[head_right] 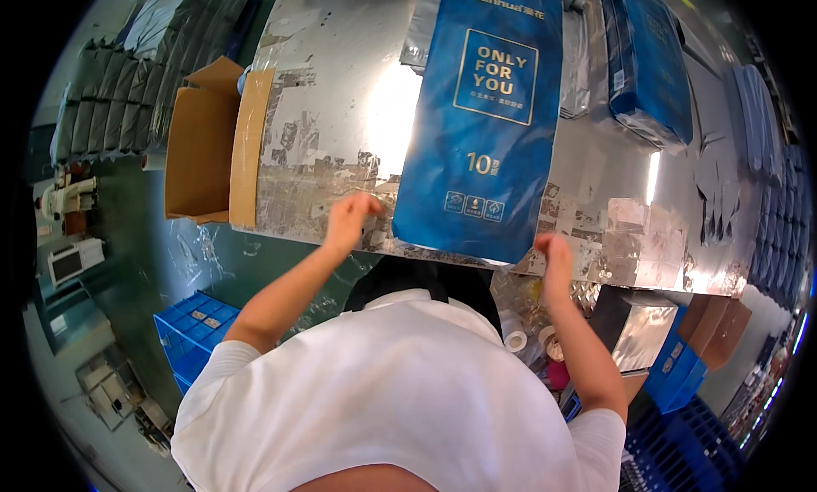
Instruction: The person places blue packages into grey poly mailers on a metal table, seals them with clear tape, and stacks the finished packages. The person repeats this process for multiple items.
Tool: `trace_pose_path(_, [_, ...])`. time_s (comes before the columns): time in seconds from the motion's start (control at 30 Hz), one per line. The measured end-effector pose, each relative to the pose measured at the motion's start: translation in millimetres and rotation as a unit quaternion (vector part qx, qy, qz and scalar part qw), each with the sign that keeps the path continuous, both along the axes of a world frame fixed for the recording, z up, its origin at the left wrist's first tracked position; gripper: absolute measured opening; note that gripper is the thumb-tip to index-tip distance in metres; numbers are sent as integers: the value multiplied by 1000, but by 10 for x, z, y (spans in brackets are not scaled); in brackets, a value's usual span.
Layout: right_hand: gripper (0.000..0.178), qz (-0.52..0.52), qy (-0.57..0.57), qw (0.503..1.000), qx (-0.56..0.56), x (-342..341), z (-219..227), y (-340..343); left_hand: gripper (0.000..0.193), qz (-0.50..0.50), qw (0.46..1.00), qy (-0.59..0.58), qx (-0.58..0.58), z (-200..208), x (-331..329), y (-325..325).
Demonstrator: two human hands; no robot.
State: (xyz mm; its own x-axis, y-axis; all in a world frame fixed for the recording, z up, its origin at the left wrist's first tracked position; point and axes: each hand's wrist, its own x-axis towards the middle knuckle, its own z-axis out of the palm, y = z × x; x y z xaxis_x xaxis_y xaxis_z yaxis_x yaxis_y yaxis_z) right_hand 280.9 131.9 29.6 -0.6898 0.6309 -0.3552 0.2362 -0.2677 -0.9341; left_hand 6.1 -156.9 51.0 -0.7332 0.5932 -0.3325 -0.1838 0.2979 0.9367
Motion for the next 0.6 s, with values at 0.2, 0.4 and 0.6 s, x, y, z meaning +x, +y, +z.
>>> trace_pose_path(0.2, [18, 219, -173, 951, 135, -78, 269, -660, 23, -182, 967, 168, -61, -139, 585, -13])
trace_pose_path(0.4, [16, 170, -6, 970, 174, -459, 1774, -671, 19, -22, 988, -25, 149, 1425, 260, -14])
trace_pose_path(0.6, [21, 96, 144, 970, 173, -883, 2640, -586, 10, -40, 969, -14, 244, 2350, -119, 185])
